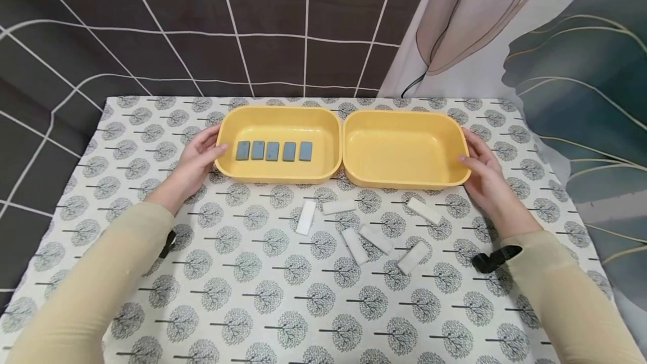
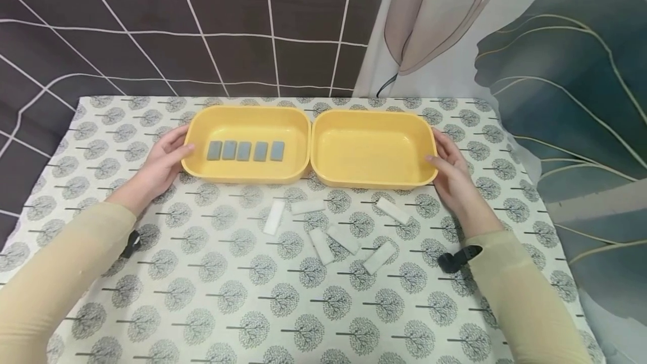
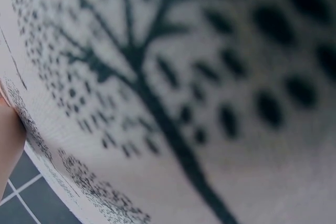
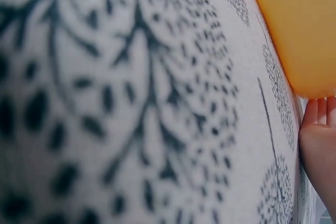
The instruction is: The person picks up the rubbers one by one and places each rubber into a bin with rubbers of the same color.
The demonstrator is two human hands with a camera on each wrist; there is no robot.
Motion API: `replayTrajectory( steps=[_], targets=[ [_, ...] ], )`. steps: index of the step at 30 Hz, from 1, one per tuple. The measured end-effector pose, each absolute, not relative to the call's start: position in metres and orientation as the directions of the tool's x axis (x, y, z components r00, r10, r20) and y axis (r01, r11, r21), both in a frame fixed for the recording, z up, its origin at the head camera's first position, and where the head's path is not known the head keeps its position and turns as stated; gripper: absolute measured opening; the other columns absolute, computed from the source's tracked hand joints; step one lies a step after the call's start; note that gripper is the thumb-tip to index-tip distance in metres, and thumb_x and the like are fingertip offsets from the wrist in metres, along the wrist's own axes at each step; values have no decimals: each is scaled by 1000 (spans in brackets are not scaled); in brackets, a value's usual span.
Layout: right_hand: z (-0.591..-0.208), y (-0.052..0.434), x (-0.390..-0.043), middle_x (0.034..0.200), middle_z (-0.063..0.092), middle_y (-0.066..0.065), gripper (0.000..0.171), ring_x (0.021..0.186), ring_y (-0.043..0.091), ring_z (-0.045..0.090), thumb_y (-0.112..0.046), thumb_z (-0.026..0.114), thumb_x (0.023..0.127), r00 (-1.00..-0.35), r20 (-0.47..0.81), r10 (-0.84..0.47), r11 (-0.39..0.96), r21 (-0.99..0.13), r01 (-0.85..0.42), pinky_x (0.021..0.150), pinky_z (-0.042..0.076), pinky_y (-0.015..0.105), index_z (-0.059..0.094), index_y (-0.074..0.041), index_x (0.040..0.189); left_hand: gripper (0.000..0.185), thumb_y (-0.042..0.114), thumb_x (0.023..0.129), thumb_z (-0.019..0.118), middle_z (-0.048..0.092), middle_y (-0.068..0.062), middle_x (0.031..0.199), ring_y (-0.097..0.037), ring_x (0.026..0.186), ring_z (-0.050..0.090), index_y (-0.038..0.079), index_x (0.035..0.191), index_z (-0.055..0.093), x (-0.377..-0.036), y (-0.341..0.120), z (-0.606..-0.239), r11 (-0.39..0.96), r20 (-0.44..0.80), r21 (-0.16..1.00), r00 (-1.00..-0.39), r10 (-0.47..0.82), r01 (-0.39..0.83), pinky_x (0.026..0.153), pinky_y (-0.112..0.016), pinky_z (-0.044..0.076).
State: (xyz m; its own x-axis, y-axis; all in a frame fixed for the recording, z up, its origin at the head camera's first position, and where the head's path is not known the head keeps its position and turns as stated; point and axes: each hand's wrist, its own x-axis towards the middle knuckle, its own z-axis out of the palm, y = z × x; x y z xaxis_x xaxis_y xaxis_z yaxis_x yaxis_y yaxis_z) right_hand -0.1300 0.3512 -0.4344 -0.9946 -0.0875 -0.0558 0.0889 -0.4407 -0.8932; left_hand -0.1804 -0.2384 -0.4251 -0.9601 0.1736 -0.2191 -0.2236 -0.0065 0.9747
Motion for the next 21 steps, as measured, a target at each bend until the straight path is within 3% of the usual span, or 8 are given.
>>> replayTrajectory(
  steps=[7, 14, 21],
  targets=[
    [-435, 354, -129, 155, 49, -3, 65, 136, 9, 56, 16, 44, 103, -993, -43, -106, -431, -898, 85, 111, 54, 20, 40, -14, 162, 71, 4, 106, 57, 17, -16, 178, -31, 165, 23, 7, 168, 23, -181, -239, -423, -4, -223, 974, -956, 189, -227, 126, -22, 38],
    [-436, 354, -128, 153, 51, -4, 65, 133, 7, 59, 15, 45, 103, -993, -43, -111, -422, -903, 86, 110, 55, 19, 40, -15, 161, 71, 4, 106, 59, 18, -16, 177, -30, 162, 27, 10, 168, 25, -183, -241, -422, -32, -238, 968, -950, 203, -249, 112, -13, 48],
    [-436, 355, -128, 153, 51, -4, 66, 133, 8, 58, 15, 46, 103, -993, -56, -103, -417, -904, 95, 109, 55, 20, 40, -15, 161, 70, 11, 108, 58, 17, -19, 177, -27, 154, 39, 8, 168, 22, -184, -249, -415, 42, -266, 963, -925, 271, -265, 120, -20, 45]
  ],
)
